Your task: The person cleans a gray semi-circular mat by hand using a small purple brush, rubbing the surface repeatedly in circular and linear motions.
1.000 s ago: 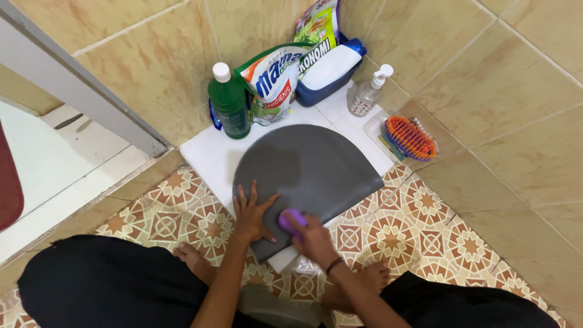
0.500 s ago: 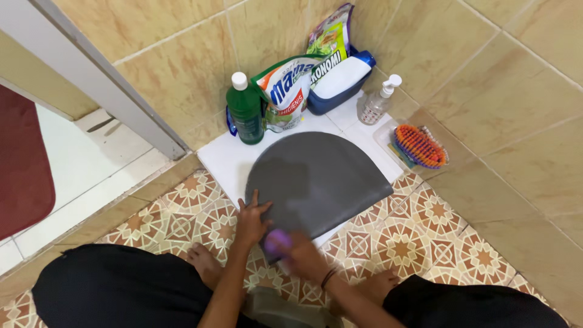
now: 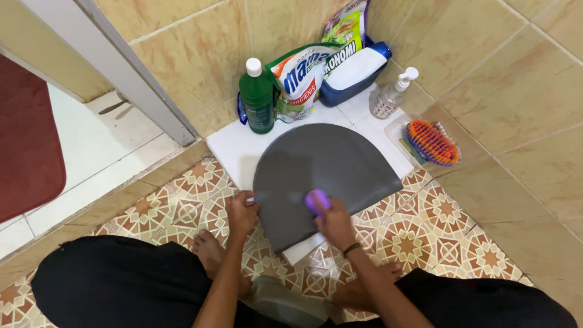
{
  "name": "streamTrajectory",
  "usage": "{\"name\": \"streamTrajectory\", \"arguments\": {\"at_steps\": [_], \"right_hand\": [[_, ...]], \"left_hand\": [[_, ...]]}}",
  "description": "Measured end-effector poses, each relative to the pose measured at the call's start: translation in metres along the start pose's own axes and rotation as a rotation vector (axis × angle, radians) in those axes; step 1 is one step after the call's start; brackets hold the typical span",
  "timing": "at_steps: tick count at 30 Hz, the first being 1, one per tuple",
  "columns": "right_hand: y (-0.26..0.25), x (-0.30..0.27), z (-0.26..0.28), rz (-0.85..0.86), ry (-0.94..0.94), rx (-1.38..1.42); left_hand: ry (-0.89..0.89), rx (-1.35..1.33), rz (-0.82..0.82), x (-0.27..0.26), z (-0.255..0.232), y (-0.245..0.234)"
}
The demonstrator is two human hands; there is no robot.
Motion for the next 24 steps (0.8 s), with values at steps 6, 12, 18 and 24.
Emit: {"name": "streamTrajectory", "arguments": {"at_steps": [6,12,18,24], "right_hand": [[0.024,-0.041,0.107,0.213,-0.424,0.035],[0.020,0.007,0.023,0.024,-0.166,0.019],[-0.022,0.036,-0.030,-0.011,0.178,-0.075],[0.032,0.019,0.066,0.083,-0.336,0.049]], "left_hand": [[0.006,-0.056,-0.048,0.006,0.010,0.000],[-0.052,-0.218,-0.003,0.008,0.012,0.004],[-0.052,-0.160,-0.006,0.001,0.006,-0.001],[-0.154,-0.220,0.015,0.007,0.030,0.002]]}}
Point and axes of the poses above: each hand's wrist, its own x-axis towards the middle knuckle, its own y-axis out of the palm, z = x × y, the point moved 6 cm from there along x, towards the middle knuckle, and after that the axes turned 4 degrees about z, right-handed, at the moved point
